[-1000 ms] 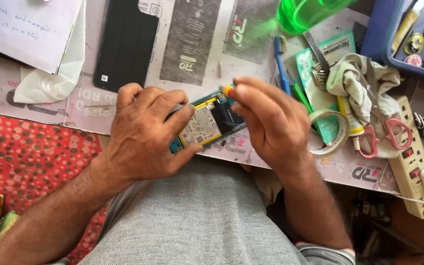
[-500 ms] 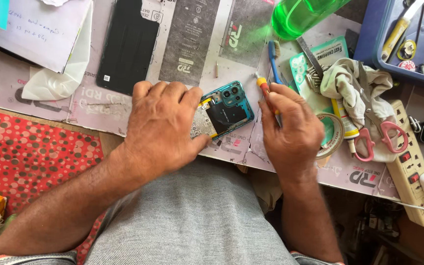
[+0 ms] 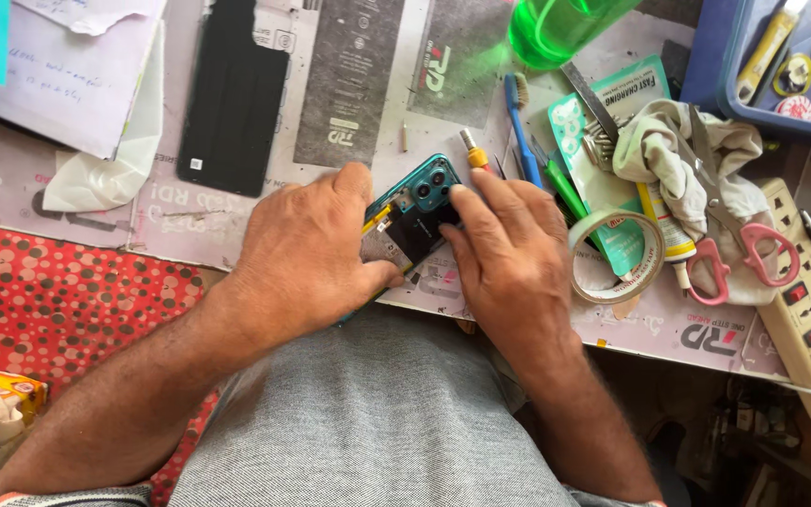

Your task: The person uses a screwdriver to remove and replace screws from the internal chassis of a mobile phone, handles various small electronic components, and moves the phone body around the workbench.

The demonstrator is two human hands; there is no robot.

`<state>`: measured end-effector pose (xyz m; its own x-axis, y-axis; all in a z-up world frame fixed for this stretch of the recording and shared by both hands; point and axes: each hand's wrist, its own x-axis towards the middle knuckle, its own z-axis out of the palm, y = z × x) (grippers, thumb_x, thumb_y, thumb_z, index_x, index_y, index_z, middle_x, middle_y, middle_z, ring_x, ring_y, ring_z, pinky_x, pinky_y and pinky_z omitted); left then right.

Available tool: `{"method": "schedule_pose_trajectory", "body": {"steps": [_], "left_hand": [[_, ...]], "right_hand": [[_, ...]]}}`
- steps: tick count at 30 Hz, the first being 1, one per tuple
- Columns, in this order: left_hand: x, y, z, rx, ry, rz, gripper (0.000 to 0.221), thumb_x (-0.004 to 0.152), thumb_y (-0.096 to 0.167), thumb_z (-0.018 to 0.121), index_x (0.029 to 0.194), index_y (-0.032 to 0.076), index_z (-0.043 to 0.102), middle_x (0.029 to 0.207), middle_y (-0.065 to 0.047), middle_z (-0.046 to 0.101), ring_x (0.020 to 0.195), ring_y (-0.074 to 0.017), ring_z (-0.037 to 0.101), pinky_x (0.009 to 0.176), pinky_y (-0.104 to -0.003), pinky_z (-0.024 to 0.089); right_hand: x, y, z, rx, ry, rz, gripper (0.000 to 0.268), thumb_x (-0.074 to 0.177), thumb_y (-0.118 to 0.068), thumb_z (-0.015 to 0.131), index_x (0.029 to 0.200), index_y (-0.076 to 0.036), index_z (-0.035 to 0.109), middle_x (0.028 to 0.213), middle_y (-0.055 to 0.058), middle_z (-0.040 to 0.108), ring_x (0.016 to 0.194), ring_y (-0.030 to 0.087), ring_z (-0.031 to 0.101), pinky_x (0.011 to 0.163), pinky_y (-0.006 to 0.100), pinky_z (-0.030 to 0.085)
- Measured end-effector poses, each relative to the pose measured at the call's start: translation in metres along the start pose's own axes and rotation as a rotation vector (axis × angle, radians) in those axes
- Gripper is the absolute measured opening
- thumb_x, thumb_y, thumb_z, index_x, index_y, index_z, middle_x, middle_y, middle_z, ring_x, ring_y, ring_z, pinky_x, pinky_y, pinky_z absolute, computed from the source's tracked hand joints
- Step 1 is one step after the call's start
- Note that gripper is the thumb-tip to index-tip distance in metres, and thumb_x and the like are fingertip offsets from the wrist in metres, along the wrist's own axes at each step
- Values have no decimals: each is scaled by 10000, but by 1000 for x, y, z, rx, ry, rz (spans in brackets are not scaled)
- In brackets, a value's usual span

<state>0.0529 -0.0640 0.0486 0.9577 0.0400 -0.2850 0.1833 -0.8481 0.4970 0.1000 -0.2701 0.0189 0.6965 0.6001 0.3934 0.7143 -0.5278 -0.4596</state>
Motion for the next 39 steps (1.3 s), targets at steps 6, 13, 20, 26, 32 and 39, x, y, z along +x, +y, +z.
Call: {"method": "schedule_pose_trajectory", "body": {"steps": [6,13,20,26,32,39], "left_hand": [[-4,-8,-23,-390,-204,-218,481,620,231,892,932,35,583,776,-127,742,689,-208,734,631,-358,556],[-49,-19,-41,-762,-177,-143,462,691,157,876,1065,33,635,852,-31,735,784,-61,685,681,-276,579],[-79,-33,-47,-788,-172,-272,302,857,132,709,1139,38,654,819,-27,735,731,-58,668,616,-277,565],[-90,-43,-49,-776,-68,-148,249,896,106,687,1125,18,644,816,-49,712,723,-72,657,621,-279,549],[-92,-53,-48,-724,-76,-188,246,882,122,712,1101,25,655,733,-59,687,637,-81,635,565,-285,520],[-97,-66,-45,-911,-97,-211,280,920,110,714,1168,-6,658,853,-33,700,767,-53,613,659,-262,544]], "right_hand": [[1,-4,-2,192,157,52,471,947,-93,826,1335,7,577,1339,200,638,1106,311,667,934,402,568],[-9,-23,19,1321,-206,710,591,960,-87,698,1482,34,447,944,105,703,758,157,699,678,273,602],[-7,-31,42,1565,-394,763,493,1011,-75,633,1460,53,476,955,119,704,738,160,693,663,285,611],[1,-38,53,1528,-462,738,503,1009,-81,637,1476,32,486,912,101,673,743,150,697,674,274,609],[7,-41,59,1513,-508,763,497,999,-98,629,1458,31,488,948,111,692,747,140,696,670,270,611],[10,-43,62,1560,-538,730,518,1028,-118,595,1499,44,454,1013,121,711,778,139,702,697,277,621]]}}
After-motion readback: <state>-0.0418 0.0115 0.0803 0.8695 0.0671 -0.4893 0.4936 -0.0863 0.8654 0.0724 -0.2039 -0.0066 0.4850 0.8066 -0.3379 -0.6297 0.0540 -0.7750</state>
